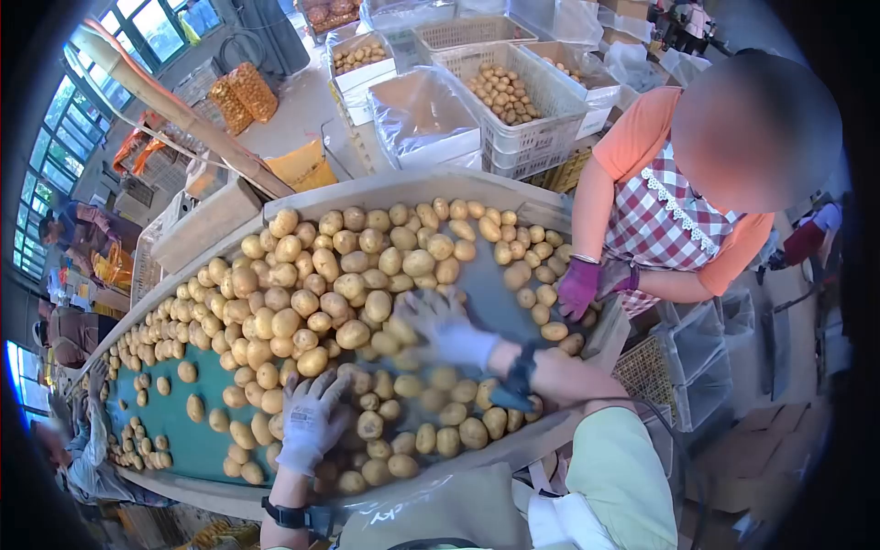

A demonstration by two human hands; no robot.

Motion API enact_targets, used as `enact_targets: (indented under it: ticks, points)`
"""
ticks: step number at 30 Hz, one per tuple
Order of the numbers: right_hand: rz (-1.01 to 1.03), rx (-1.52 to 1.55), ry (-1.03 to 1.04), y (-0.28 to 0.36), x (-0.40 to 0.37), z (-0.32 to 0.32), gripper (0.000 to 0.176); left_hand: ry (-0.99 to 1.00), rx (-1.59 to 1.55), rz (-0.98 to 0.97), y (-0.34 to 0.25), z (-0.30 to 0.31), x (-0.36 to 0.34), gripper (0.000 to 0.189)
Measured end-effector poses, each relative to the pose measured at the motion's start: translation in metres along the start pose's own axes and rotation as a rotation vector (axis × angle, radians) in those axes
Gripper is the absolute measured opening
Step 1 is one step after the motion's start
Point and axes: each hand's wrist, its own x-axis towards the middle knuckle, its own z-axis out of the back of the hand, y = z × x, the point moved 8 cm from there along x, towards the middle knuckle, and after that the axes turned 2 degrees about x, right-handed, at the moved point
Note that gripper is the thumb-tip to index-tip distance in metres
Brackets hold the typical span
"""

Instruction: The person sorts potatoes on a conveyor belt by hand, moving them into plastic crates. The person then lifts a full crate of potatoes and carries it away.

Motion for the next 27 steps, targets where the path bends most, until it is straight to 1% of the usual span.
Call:
enact_targets:
  ticks: [1,2,3,4,5,6,7,8,9,10,11,12,13,14,15,16,17,18,19,20,22,23,24,25,26,27]
  points:
    - [0.065,0.061,-0.01,0.02,-0.022,0.009,0.079,-0.01,-0.029,-0.023,0.004,0.003,-0.006,0.059]
    - [0.161,0.05,0.026,0.021,-0.038,0.002,0.079,-0.02,-0.039,-0.021,0.006,0.009,-0.011,0.052]
    - [0.244,0.037,0.063,0.026,-0.05,0.005,0.078,-0.008,-0.042,-0.036,0.008,0.017,-0.018,0.052]
    - [0.199,0.027,0.064,0.017,-0.056,0.012,0.078,0.061,-0.114,0.016,0.016,0.018,-0.017,0.046]
    - [0.055,-0.045,0.009,-0.001,-0.053,0.048,0.07,0.127,-0.196,0.039,0.016,0.015,-0.006,0.041]
    - [-0.108,-0.131,-0.045,-0.021,-0.059,0.076,0.061,0.091,-0.173,0.033,0.013,0.017,0.001,0.036]
    - [-0.139,-0.007,-0.049,-0.02,-0.054,0.077,0.051,0.052,-0.156,0.017,0.005,0.017,0.015,0.031]
    - [-0.168,0.12,-0.067,-0.013,-0.035,0.065,0.045,-0.016,-0.09,-0.134,-0.021,0.024,0.035,0.033]
    - [-0.067,0.225,-0.169,0.002,-0.026,0.034,0.048,-0.084,-0.024,-0.267,-0.044,0.027,0.048,0.034]
    - [0.044,0.321,-0.26,0.018,-0.018,0.003,0.052,-0.081,0.06,-0.334,-0.057,0.018,0.056,0.037]
    - [0.074,0.236,-0.279,0.01,-0.023,0.004,0.053,-0.082,0.11,-0.306,-0.048,-0.01,0.063,0.042]
    - [0.101,0.151,-0.301,0.004,-0.029,0.006,0.055,-0.096,0.087,-0.32,-0.037,-0.014,0.06,0.038]
    - [-0.081,0.064,-0.2,-0.028,-0.033,0.019,0.056,-0.106,0.064,-0.314,-0.031,-0.014,0.055,0.035]
    - [-0.152,0.107,-0.258,-0.047,-0.056,0.031,0.06,-0.099,0.075,-0.306,-0.026,-0.02,0.049,0.035]
    - [-0.339,0.217,-0.117,-0.064,-0.074,0.021,0.062,-0.082,0.076,-0.32,-0.027,-0.017,0.04,0.029]
    - [-0.33,-0.014,-0.151,-0.059,-0.097,0.002,0.066,-0.063,0.08,-0.32,-0.026,-0.012,0.029,0.023]
    - [-0.269,0.092,-0.069,-0.045,-0.111,-0.007,0.074,-0.116,0.064,-0.315,-0.028,-0.013,0.022,0.013]
    - [-0.176,0.252,0.058,-0.017,-0.131,0.014,0.08,-0.06,0.044,-0.261,-0.037,-0.009,0.017,0.014]
    - [-0.055,0.162,0.169,-0.002,-0.145,0.012,0.081,-0.012,0.027,-0.189,-0.046,-0.003,0.016,0.015]
    - [0.075,0.085,0.267,0.012,-0.162,0.01,0.081,0.005,0.025,-0.181,-0.046,-0.002,0.014,0.015]
    - [-0.198,0.309,0.13,-0.042,-0.179,-0.011,0.07,0.039,0.043,-0.168,-0.038,-0.005,0.005,0.017]
    - [-0.467,0.391,0.175,-0.064,-0.178,-0.01,0.066,0.045,0.06,-0.167,-0.04,-0.007,0.004,0.019]
    - [-0.415,0.411,0.192,-0.042,-0.161,-0.002,0.066,0.023,0.065,-0.165,-0.037,-0.009,0.002,0.019]
    - [-0.297,0.242,0.071,-0.018,-0.145,0.024,0.064,0.001,0.069,-0.177,-0.036,-0.011,0.003,0.019]
    - [-0.191,0.075,-0.056,0.003,-0.135,0.039,0.063,0.006,0.082,-0.15,-0.031,-0.013,0.003,0.019]
    - [0.048,0.102,-0.013,0.032,-0.127,0.03,0.064,0.0,0.08,-0.152,-0.03,-0.014,0.002,0.02]
